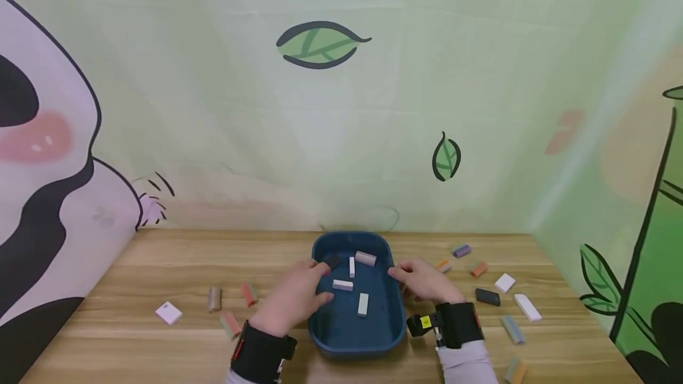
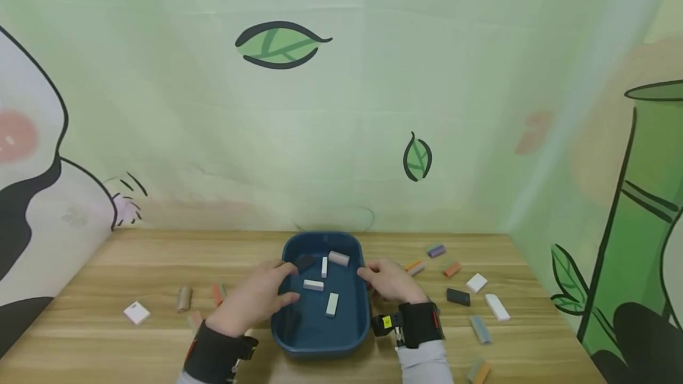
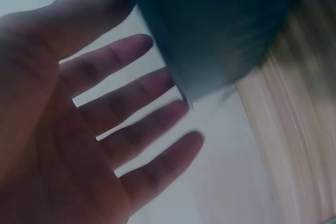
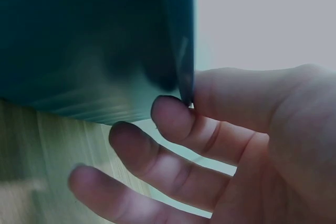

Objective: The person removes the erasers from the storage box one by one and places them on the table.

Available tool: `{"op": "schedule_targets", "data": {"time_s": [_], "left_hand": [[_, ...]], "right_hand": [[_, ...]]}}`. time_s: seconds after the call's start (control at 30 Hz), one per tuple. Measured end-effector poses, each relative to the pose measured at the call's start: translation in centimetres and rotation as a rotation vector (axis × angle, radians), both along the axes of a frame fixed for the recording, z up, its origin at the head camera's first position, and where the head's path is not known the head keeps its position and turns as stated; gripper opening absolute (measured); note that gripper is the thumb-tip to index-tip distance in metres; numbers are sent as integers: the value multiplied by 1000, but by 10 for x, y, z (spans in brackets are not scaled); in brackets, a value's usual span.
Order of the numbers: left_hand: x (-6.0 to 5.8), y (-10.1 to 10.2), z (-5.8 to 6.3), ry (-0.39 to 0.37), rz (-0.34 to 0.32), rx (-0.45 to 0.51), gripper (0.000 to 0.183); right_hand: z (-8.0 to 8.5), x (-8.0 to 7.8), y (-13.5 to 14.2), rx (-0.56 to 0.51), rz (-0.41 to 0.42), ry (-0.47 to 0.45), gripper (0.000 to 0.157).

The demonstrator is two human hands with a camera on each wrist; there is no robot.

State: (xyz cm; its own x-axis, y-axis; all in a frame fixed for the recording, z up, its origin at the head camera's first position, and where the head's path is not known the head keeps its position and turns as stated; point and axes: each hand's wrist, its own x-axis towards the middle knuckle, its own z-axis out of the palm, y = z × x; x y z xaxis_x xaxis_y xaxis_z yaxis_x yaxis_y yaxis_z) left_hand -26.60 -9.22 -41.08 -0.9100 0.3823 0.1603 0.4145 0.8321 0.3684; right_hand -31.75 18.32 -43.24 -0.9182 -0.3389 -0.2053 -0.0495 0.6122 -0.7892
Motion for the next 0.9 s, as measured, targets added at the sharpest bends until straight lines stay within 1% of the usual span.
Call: {"op": "schedule_targets", "data": {"time_s": [0.17, 0.3, 0.37, 0.43, 0.53, 0.57, 0.63, 0.77, 0.9], "left_hand": [[8, 19, -1, 32, -45, -88, 37], [14, 32, 0, 21, -97, -101, 38], [17, 36, -2, -18, -126, -101, 37], [20, 40, -4, -76, -158, -103, 36], [21, 45, -5, -149, -191, -122, 33], [20, 46, -3, -156, -201, -135, 33], [15, 49, 2, -143, -216, -153, 31], [-2, 59, 15, -135, -228, -216, 27], [-20, 75, 19, -163, -250, -283, 25]], "right_hand": [[1, 1, 3, 22, -8, 10, 29], [1, 2, 3, 14, -11, 13, 30], [0, 2, 1, -7, 11, 9, 30], [-3, 3, -2, -33, 30, -2, 31], [-6, 3, -4, -54, 40, -20, 32], [-7, 3, -5, -58, 34, -23, 32], [-8, 2, -4, -59, 25, -16, 32], [-7, 0, 0, -55, 31, 8, 33], [-4, -2, 3, -50, 26, 5, 33]]}}
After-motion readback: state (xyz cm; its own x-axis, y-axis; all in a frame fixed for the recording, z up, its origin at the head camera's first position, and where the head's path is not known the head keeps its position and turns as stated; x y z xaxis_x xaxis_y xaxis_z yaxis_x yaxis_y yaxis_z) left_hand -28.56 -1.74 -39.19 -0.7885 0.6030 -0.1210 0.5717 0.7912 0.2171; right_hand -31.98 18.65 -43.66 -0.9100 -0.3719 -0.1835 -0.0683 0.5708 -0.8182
